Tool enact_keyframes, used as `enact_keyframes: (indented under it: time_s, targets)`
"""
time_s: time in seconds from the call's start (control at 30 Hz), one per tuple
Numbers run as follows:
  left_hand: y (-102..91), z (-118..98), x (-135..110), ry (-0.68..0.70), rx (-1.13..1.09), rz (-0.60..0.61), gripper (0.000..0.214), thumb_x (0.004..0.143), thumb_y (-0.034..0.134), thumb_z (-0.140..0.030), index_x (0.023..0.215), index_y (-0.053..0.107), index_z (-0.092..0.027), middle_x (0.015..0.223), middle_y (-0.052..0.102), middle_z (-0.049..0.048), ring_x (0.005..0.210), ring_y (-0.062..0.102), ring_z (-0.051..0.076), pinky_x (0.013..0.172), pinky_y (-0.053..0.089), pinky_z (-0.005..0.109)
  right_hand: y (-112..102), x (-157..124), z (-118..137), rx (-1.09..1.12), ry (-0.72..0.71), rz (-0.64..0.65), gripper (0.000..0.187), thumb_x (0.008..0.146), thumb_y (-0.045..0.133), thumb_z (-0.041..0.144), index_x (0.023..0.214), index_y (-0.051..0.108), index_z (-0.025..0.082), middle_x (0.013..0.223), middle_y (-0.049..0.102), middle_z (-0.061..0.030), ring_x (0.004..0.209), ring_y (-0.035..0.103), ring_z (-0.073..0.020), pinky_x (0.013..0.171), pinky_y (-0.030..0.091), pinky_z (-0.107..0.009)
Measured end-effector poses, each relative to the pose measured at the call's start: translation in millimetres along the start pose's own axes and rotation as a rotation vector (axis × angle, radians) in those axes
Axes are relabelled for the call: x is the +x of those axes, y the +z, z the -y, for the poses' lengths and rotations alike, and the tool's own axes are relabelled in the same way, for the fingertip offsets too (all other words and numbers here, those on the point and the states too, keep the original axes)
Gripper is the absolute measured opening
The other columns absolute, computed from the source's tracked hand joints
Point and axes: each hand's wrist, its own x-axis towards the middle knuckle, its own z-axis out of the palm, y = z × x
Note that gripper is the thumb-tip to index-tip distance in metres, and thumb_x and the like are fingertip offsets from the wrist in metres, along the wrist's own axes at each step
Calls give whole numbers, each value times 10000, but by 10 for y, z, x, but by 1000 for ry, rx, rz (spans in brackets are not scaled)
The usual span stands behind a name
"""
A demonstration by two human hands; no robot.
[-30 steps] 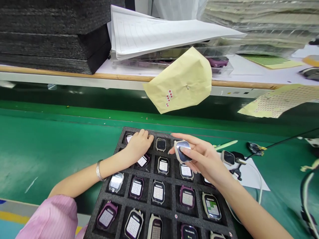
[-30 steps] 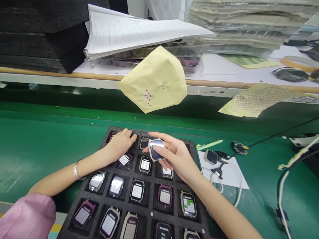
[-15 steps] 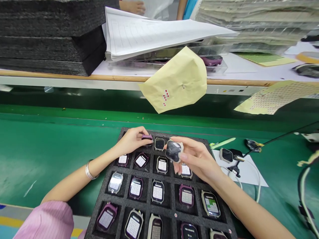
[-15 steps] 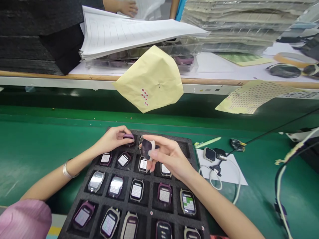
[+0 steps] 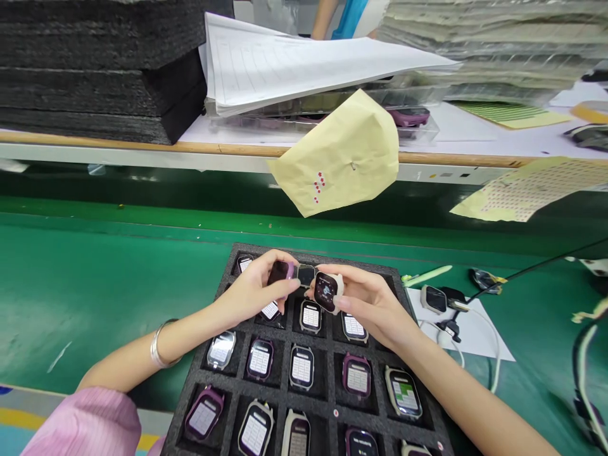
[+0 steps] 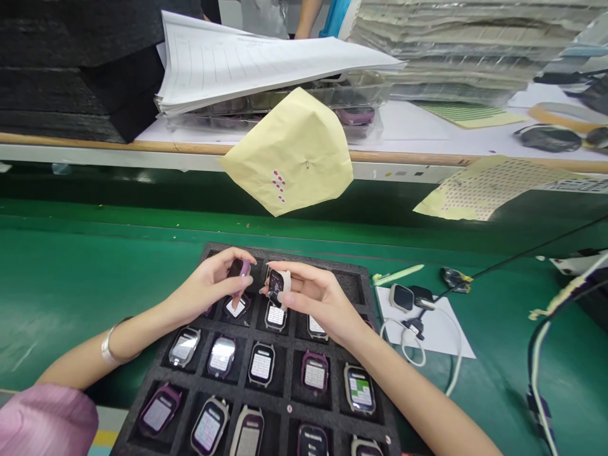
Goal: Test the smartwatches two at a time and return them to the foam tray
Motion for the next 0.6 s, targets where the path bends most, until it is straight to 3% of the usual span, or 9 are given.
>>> enact_keyframes:
  time_s: [0.13,0.27,0.37,0.6]
  targets:
    - [-5,8,-41,52,158,22,168,811,593,-177,954,507,-187,773,482,-55,456,437,47,447,394,208,-2,2,-2,-4,11,-25,375,792,787,283,1154,691,266,1030,751,-75,1030,684,-267,931,509,-416]
    - [-5,36,-85,185,385,-6,190,787,551,-95,948,518,-190,823,517,-26,651,499,106,591,420,230,10,-10,1,3,25,-13,383,781,797,290,1149,693,270,1047,746,-83,1065,668,-281,932,504,-433]
    - [16,34,-115,244,475,-15,182,792,551,-95,943,521,-192,821,534,-17,739,507,135,673,420,249,23,-19,3,6,41,-25,392,771,803,290,1147,696,263,1040,745,-87,1044,677,-288,907,524,-441]
    - [59,11,-157,297,541,-13,175,819,543,-113,970,520,-199,876,569,-1,784,539,147,696,416,256,32,-22,-13,2,51,-42,422,748,817,294,1151,700,259,1025,747,-89,1024,685,-282,919,530,-450]
